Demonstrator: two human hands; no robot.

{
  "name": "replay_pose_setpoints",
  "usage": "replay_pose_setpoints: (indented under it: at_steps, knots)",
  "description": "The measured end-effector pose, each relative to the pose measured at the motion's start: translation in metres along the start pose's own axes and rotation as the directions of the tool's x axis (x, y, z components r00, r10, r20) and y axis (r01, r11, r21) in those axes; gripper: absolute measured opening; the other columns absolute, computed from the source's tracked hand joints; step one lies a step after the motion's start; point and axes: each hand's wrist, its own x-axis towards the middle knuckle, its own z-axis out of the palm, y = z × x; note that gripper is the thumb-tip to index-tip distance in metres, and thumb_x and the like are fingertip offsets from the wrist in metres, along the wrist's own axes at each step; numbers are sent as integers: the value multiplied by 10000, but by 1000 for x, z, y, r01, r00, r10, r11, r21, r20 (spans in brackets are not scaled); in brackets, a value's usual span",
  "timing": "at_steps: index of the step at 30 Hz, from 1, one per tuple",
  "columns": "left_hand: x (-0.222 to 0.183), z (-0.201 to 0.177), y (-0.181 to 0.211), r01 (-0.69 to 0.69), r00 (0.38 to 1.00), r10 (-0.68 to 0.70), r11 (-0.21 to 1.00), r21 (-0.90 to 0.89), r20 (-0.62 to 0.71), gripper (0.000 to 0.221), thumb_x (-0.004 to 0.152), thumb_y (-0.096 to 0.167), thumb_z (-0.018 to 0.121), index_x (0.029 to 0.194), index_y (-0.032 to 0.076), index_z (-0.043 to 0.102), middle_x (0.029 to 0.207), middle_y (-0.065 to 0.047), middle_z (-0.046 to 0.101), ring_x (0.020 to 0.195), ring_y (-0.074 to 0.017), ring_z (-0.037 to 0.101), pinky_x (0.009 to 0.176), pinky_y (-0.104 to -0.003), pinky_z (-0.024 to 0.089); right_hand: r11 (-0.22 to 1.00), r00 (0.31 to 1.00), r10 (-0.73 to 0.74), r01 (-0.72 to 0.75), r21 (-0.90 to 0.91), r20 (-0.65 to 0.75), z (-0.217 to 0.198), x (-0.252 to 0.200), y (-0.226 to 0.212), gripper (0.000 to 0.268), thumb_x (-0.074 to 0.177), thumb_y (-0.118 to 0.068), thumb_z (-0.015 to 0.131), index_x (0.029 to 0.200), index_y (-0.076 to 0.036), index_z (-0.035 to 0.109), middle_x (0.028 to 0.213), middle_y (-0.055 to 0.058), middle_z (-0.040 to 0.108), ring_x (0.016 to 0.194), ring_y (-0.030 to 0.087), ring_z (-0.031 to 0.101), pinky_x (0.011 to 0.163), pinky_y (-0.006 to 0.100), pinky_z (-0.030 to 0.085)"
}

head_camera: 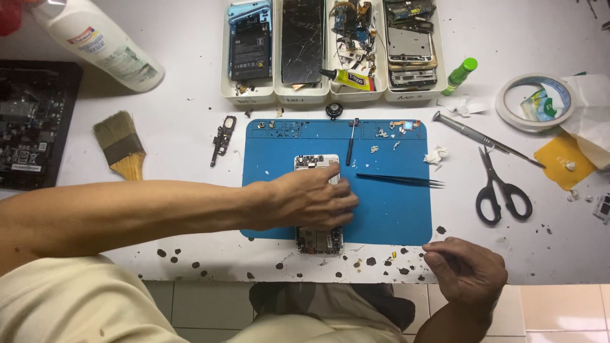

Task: Reassembling internal components of a mobile phone including the battery and ribbon cables

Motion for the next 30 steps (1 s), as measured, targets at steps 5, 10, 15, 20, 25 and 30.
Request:
replay_pose_setpoints:
  at_steps: [5, 10, 15, 20, 25, 30]
  knots:
    - [-14, -16, -15, -3, 998, 9, 996, -93, 66, 658, 773, 397, 760, 1321, 147, 496, 1240, -136, 558, 1071, -302, 607, 952, -510, 523, 998, 998, 55, -55, 37, -1, 0, 4, -3, 102, 830, -90, 759, 876, -2, 737, 767, 113, 740, 578, 133, 657, 535, 197, 496]
    - [-39, -57, -22, 243, 968, -250, 918, -312, 19, 647, 700, 211, 734, 1291, 68, 512, 1177, -158, 587, 945, -287, 592, 787, -407, 560, 986, 982, 114, -130, 103, 154, -3, 30, -18, 202, 855, -100, 748, 1032, -4, 730, 805, 75, 720, 663, 128, 627, 587, 215, 531]
    - [-48, -79, -3, 615, 714, -688, 532, -582, 127, 751, 750, 496, 765, 1249, 0, 501, 1117, -155, 561, 846, -292, 569, 406, -385, 507, 950, 780, 145, -281, 134, 609, 9, 79, -49, 648, 873, -223, 709, 1451, -13, 505, 1258, 159, 743, 1137, 236, 763, 997, 331, 653]
    - [-44, -84, 21, 709, 490, -872, 397, -583, 2, 738, 697, 523, 795, 1165, 11, 543, 989, -128, 588, 793, -284, 610, 423, -422, 523, 877, 720, 120, -400, 267, 684, 45, 105, -73, 497, 940, -241, 634, 1362, 7, 546, 1247, 140, 751, 1106, 216, 765, 980, 303, 622]
    - [-44, -89, 40, 763, 320, -947, 260, -592, -3, 747, 715, 529, 806, 1165, -13, 556, 946, -112, 588, 730, -238, 581, 448, -361, 529, 821, 766, 141, -444, 358, 627, 72, 112, -79, 388, 960, -177, 615, 1271, 54, 629, 1105, 161, 791, 920, 225, 816, 865, 310, 693]
    - [-49, -92, 60, 732, 178, -973, 33, -680, 144, 892, 801, 499, 791, 1404, -66, 455, 1166, -178, 592, 928, -334, 668, 641, -471, 593, 761, 728, 81, -486, 429, 681, 84, 126, -84, 468, 985, -225, 564, 1360, 55, 560, 1216, 193, 752, 1069, 285, 777, 927, 370, 684]
